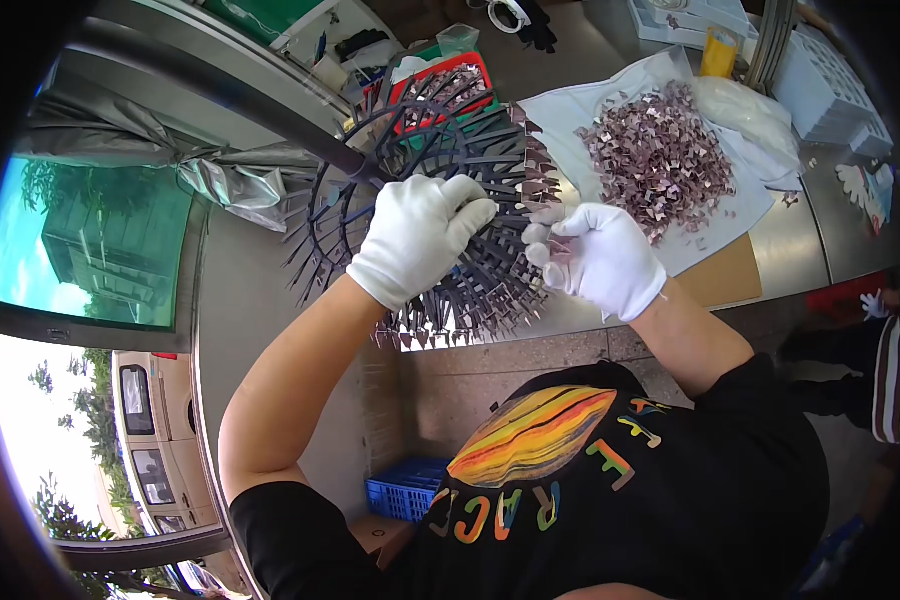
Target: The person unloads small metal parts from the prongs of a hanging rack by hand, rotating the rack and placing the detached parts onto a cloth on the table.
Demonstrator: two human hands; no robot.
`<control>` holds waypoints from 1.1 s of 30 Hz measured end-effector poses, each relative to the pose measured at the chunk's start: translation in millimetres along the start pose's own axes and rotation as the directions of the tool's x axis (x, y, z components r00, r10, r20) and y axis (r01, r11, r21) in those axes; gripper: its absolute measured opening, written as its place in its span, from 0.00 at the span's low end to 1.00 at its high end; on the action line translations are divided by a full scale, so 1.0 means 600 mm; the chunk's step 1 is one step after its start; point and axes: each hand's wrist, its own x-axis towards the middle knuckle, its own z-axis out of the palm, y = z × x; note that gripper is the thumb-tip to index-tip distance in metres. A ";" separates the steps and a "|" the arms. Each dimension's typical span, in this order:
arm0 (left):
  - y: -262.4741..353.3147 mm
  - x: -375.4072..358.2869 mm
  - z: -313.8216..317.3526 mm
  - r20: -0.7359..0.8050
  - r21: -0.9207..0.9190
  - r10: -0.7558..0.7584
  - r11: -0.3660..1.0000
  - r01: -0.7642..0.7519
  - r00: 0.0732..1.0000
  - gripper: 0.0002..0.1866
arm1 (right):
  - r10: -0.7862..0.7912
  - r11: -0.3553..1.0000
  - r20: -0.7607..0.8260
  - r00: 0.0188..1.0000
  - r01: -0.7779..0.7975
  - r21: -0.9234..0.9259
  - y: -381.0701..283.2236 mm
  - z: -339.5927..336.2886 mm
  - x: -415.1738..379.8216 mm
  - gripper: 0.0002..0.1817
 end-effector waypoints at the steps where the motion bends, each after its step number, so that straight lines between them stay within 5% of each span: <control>1: 0.004 -0.003 0.003 -0.051 -0.015 0.000 1.000 -0.001 0.999 0.08 | -0.015 1.000 -0.041 0.999 0.014 -0.022 -0.008 0.014 -0.007 0.13; 4: 0.011 0.007 0.014 -0.132 -0.134 -0.200 0.974 0.182 0.971 0.09 | -0.056 0.995 -0.016 0.998 0.054 -0.088 -0.016 0.028 0.011 0.13; 9: 0.025 0.036 0.008 0.170 0.023 -0.324 0.946 0.324 0.931 0.21 | 0.014 0.995 -0.002 1.000 -0.014 -0.094 -0.033 0.022 0.053 0.12; 12: 0.021 0.041 0.011 0.183 -0.007 -0.338 0.938 0.345 0.923 0.19 | 0.059 0.998 0.094 0.994 -0.058 -0.012 -0.037 -0.011 0.050 0.12; 15: 0.016 0.040 0.002 0.237 -0.094 -0.334 0.927 0.364 0.912 0.17 | 0.009 0.999 0.021 1.000 -0.009 -0.046 -0.052 -0.010 0.019 0.15; 19: 0.018 0.042 -0.022 -0.067 0.002 -0.303 0.953 0.304 0.951 0.15 | -0.043 0.984 -0.035 0.998 0.036 -0.173 -0.082 0.008 0.032 0.14; 20: 0.027 0.051 -0.034 0.030 -0.005 -0.387 0.922 0.387 0.922 0.17 | -0.040 0.977 -0.015 0.999 0.036 -0.211 -0.087 0.016 0.041 0.15; 22: -0.003 0.062 -0.006 0.170 -0.059 -0.316 0.942 0.330 0.933 0.22 | -0.024 0.974 -0.016 1.000 0.020 -0.224 -0.089 0.018 0.062 0.13; 24: -0.011 0.079 0.018 0.274 -0.278 -0.374 0.851 0.445 0.886 0.25 | 0.022 0.977 -0.062 0.998 -0.035 -0.212 -0.086 0.017 0.083 0.12; 33: -0.009 0.078 0.034 0.174 -0.379 -0.387 0.822 0.425 0.905 0.21 | -0.015 0.994 -0.078 0.997 0.006 -0.107 -0.082 0.026 0.059 0.09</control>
